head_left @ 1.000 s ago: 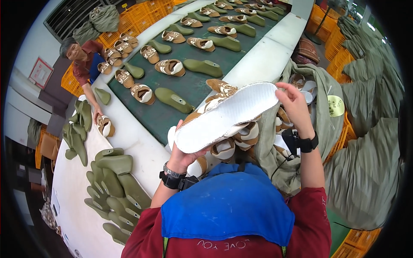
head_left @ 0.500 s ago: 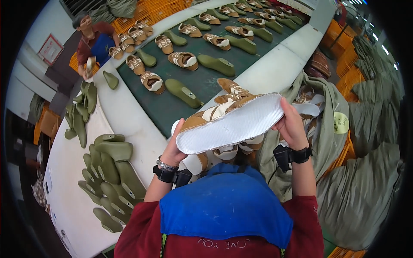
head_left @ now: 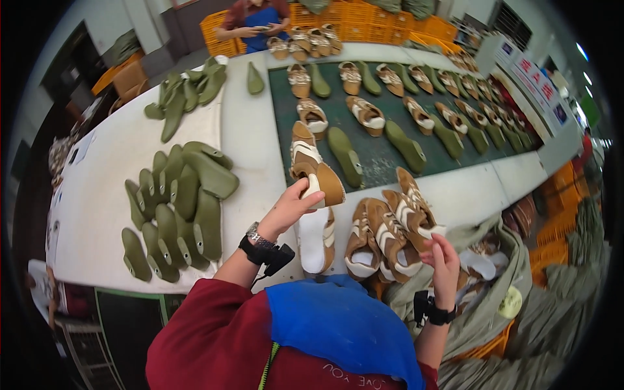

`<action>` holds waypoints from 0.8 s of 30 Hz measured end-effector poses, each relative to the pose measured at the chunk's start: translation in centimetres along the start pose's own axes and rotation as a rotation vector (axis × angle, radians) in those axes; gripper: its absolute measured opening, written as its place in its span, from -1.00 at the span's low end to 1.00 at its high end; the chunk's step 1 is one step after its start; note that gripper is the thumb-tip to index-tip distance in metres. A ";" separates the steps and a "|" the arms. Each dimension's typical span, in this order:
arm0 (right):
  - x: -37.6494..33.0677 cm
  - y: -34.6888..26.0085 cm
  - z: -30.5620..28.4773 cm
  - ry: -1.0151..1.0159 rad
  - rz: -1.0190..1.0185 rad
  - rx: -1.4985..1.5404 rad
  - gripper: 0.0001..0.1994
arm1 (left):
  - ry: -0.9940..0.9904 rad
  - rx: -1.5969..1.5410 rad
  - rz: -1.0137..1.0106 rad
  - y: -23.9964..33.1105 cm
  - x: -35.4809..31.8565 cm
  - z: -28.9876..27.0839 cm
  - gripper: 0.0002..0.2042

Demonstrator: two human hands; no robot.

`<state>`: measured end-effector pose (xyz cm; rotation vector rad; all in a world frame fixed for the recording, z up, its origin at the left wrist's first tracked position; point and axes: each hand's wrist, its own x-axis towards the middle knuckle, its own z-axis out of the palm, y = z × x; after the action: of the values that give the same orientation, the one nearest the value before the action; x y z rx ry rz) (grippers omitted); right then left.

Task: The recorder is matching finished shoe uppers with green plastic shoe lasts and placing them onto a production line conveyor.

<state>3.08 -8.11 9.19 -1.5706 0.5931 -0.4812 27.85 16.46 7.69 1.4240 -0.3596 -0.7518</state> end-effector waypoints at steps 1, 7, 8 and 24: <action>0.1 0.0 -0.1 -0.006 -0.007 -0.006 -0.71 | 0.028 0.213 0.103 -0.8 0.6 -1.6 -0.68; 0.1 0.7 -2.2 0.093 0.013 -0.064 -0.73 | 0.416 1.156 0.240 -2.4 4.1 -10.3 -0.68; -0.2 0.9 -2.8 0.124 0.022 -0.069 -0.74 | 0.418 1.159 0.245 -2.6 5.1 -11.8 -0.68; -10.4 19.8 -18.3 0.466 0.334 -1.086 -0.46 | 0.166 1.076 0.585 -7.2 13.7 -12.0 -0.70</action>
<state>-18.12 -16.52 -8.54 -2.3094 1.6341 -0.2589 43.68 16.73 -3.83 2.1916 -1.0960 0.1133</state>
